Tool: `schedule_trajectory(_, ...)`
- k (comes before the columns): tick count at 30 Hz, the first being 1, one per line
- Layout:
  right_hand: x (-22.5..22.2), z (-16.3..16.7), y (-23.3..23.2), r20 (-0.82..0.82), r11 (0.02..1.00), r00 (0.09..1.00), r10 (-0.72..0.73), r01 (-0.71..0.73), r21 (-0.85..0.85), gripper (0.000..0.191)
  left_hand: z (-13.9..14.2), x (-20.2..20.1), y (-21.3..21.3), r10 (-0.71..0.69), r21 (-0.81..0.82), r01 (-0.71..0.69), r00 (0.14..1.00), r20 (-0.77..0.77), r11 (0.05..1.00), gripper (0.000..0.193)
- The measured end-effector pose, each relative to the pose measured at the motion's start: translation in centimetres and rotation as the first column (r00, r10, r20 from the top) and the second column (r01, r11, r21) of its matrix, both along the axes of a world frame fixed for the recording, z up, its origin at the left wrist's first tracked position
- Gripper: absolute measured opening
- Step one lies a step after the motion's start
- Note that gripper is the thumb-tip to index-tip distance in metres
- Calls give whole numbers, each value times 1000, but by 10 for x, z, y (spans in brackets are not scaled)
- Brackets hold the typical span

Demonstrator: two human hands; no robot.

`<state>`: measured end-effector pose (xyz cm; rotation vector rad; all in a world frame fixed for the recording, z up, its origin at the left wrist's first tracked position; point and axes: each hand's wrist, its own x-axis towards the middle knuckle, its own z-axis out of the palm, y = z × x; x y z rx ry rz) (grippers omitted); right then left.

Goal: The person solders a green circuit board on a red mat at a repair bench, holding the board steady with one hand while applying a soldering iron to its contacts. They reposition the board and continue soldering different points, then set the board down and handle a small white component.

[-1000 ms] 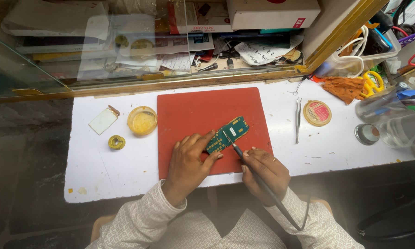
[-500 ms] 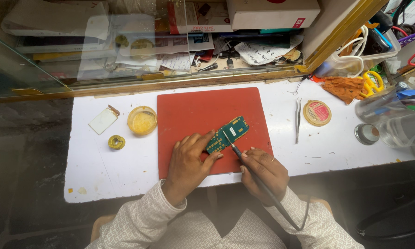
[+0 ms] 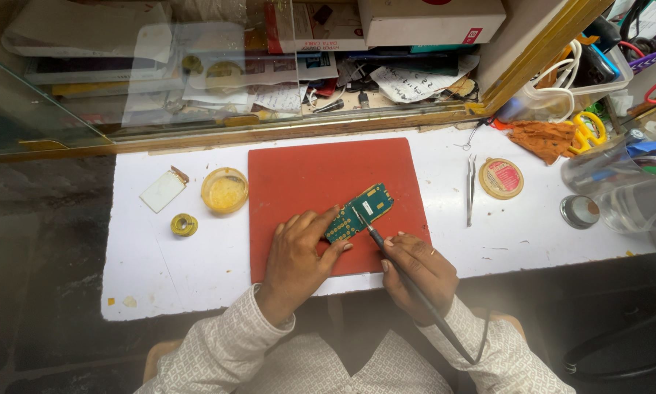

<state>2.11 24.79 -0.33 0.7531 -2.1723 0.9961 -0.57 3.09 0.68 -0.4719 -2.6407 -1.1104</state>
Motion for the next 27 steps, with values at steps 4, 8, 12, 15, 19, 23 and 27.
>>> schedule_trajectory(4, -1, -1, 0, -12, 999, 999, 32, -32, 14, 26, 0, 0, 0, 3, 3, -3, 1000, -9, 1000, 55)
schedule_trajectory(8, 1, -1, 0, 9, 1000, 1000, 3, -3, -2, 26, 0, 0, 0, 4, 8, -4, 1000, 11, 1000, 55)
schedule_trajectory(12, 1, 0, 1, 9, 1000, 1000, 5, -5, -2, 26, 0, 1, 0, 3, 15, -3, 1000, -11, 1000, 55)
schedule_trajectory(15, 1, 0, 1, 8, 1000, 1000, 9, -9, 0, 25, 1, 0, 0, 2, 14, -2, 1000, -14, 1000, 55)
schedule_trajectory(19, 1, 0, 0, 5, 1000, 1000, 13, -13, -6, 25, 1, 1, 0, 4, 15, -4, 1000, -18, 1000, 54)
schedule_trajectory(23, 1, 0, 0, 0, 1000, 1000, -6, 6, -1, 26, 2, 1, 0, 9, 14, -9, 1000, -5, 1000, 54)
schedule_trajectory(27, 0, 0, 0, -5, 1000, 1000, 11, -11, -6, 26, 2, 1, 0, 12, 14, -12, 1000, -2, 1000, 54)
